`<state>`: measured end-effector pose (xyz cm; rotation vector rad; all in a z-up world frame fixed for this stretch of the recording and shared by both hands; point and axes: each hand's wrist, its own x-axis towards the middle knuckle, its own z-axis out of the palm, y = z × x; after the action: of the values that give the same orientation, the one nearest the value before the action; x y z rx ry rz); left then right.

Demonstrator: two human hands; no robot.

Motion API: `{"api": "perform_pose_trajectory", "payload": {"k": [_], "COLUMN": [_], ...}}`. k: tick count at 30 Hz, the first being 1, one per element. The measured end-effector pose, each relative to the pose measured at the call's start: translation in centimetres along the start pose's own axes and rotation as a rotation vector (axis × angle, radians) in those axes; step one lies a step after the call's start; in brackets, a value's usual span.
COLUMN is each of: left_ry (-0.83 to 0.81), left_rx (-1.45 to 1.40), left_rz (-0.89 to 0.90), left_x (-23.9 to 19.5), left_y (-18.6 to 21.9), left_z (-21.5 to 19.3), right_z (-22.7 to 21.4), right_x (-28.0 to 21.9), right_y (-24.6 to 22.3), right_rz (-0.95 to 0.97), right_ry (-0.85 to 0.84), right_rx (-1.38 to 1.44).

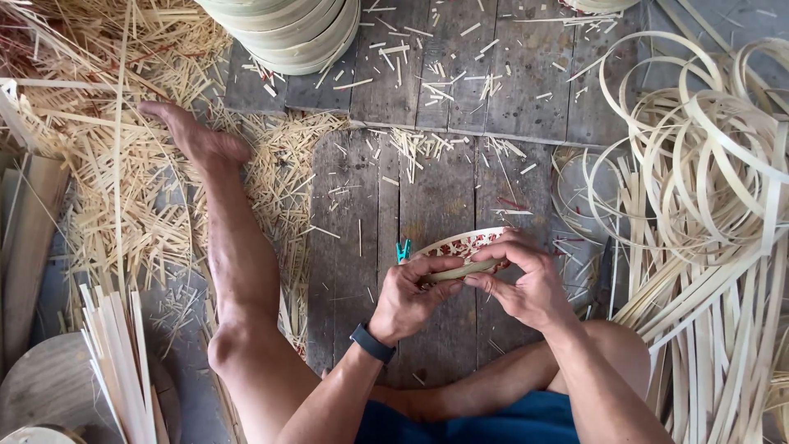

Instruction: The person sits on the floor weaving a round bamboo tray, pressing and tucking thin bamboo strips into the red-and-white patterned weave and working the edge. They fit a bamboo rim hoop around the tray, flip and rotate it, and continue tightening the weave by hand.

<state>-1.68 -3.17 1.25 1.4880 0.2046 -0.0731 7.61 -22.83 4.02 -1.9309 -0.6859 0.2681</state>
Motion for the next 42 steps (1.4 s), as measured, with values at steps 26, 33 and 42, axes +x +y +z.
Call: {"api": "perform_pose_trajectory", "payload": {"k": [26, 33, 42], "left_ry": [-0.129, -0.241, -0.173], "left_rx": [-0.389, -0.169, -0.222], "left_rz": [-0.287, -0.199, -0.204], "left_x": [0.2, 1.0, 1.0], "left_y": [-4.2, -1.6, -2.8], "left_z": [0.5, 0.2, 0.7], "right_z": [4.0, 3.4, 3.9], "right_x": [-5.2, -5.8, -6.0], "right_y": [2.0, 2.8, 3.3], "right_rz": [0.301, 0.386, 0.365], "right_ry": [0.225, 0.195, 0.212], "right_rx": [0.353, 0.317, 0.414]}}
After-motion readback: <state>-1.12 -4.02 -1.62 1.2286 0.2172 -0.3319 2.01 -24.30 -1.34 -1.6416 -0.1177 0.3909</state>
